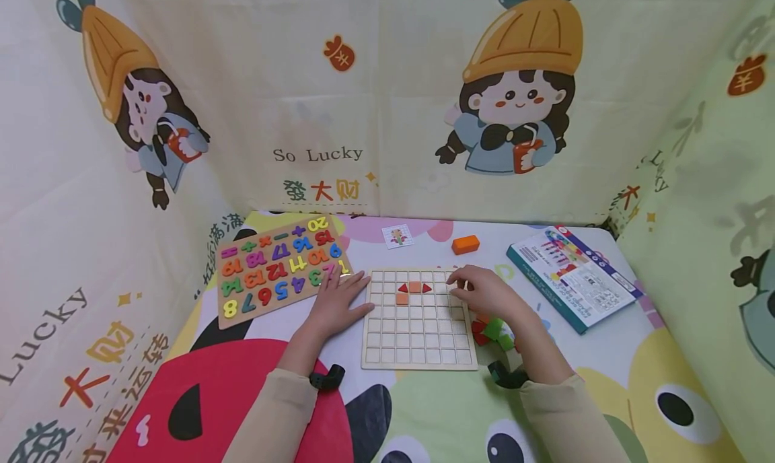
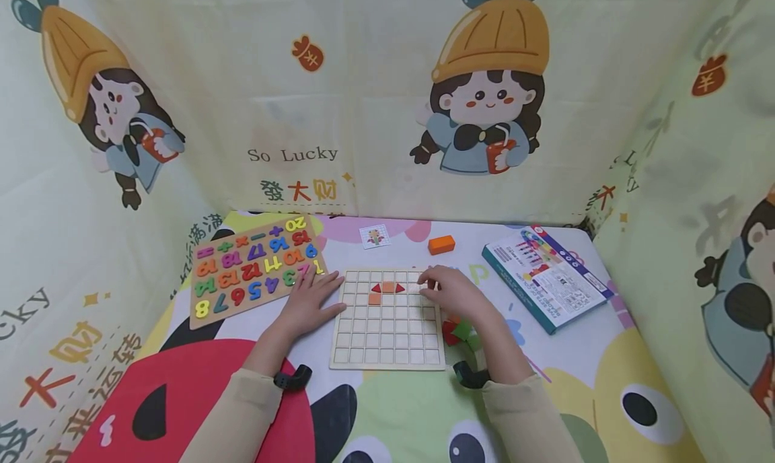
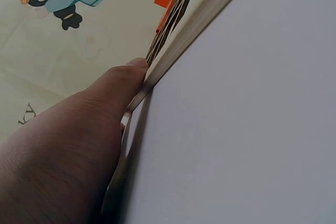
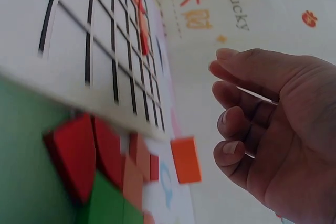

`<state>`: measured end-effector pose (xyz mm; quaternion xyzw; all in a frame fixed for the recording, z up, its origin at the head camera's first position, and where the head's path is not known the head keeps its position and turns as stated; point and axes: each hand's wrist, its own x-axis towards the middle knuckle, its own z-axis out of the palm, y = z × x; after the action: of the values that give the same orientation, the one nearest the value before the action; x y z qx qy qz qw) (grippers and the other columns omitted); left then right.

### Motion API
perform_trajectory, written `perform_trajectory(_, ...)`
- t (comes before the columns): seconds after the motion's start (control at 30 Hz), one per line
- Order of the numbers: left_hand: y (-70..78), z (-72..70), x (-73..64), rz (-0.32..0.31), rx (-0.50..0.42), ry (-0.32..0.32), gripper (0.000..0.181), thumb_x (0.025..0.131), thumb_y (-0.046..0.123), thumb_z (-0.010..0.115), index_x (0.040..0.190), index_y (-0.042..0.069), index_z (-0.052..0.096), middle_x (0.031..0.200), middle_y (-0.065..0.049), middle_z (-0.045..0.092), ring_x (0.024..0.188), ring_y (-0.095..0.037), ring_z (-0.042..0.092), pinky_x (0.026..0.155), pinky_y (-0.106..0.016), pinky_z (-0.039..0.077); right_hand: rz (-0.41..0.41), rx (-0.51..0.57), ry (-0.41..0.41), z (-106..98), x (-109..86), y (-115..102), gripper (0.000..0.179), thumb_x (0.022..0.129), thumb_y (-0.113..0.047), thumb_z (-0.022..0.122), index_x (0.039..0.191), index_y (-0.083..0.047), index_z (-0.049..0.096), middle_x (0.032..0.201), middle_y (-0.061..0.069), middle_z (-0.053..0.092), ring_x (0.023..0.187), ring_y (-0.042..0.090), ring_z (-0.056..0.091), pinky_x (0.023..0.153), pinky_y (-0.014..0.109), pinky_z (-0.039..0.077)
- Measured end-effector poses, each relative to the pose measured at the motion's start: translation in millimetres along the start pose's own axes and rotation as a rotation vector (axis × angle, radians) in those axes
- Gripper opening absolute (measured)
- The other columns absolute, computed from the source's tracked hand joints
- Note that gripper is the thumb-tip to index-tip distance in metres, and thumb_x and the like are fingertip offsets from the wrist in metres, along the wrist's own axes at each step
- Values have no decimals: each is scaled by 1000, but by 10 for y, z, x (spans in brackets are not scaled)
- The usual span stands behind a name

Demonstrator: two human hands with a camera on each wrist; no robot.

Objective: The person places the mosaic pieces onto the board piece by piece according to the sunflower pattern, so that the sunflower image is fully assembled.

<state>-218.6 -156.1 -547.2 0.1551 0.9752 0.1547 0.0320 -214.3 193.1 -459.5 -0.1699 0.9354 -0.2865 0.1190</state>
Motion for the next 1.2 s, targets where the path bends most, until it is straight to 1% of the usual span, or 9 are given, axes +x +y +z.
perform_trajectory(0.17,18,-21,-8,-4,-9,-5,75,89,73,48,153,38,33,163,11,28,155,-33,-8,124,-55,-9,70,46,-18,-94,-144,247,25,94,-25,66,117,-16,67,95,1,61,87,20,54,67,29,51)
perform_trajectory(0.23,20,-28,-12,-6,-12,-6,75,89,72,49,153,37,33,163,11,28,155,-33,-9,124,-55,-9,84,50,-22,-120,-195,352,25,94,-25,67,118,-17,67,96,1,61,88,21,55,67,29,52)
perform_trajectory(0.47,29,-39,-17,-8,-11,-7,75,89,72,49,154,37,33,163,11,28,155,-33,-9,124,-55,-10,102,56,-22,-197,-380,693,26,94,-25,66,118,-16,66,95,2,59,90,21,52,71,31,47)
perform_trajectory(0.67,31,-39,-18,-9,-10,-6,74,89,71,50,153,37,34,163,11,28,155,-32,-9,124,-55,-10,107,78,-40,-180,-468,939,26,93,-27,69,117,-17,67,93,2,56,90,20,51,71,30,44)
perform_trajectory(0.87,25,-35,-19,-10,-13,-4,74,89,72,50,153,37,34,163,11,28,155,-32,-9,124,-55,-9,110,70,-50,-163,-506,1040,25,92,-25,70,117,-22,67,92,2,56,91,20,51,72,31,43)
perform_trajectory(0.93,23,-34,-18,-8,-18,-3,74,89,71,50,153,37,34,163,11,28,155,-32,-9,124,-55,-8,120,71,-54,-155,-508,1055,25,91,-25,71,116,-24,67,92,2,56,91,20,51,73,31,43)
perform_trajectory(1.03,19,-33,-16,-6,-17,0,74,89,72,49,153,37,35,163,11,29,155,-33,-8,124,-55,-8,114,58,-67,-141,-503,1076,25,91,-26,71,116,-25,67,93,1,56,93,20,51,72,31,42)
perform_trajectory(1.2,18,-27,-15,-1,-7,4,75,89,73,48,153,37,34,162,11,29,155,-33,-7,124,-55,-7,112,58,-63,-104,-478,1096,21,91,-26,71,112,-26,67,91,1,55,92,20,51,72,32,42)
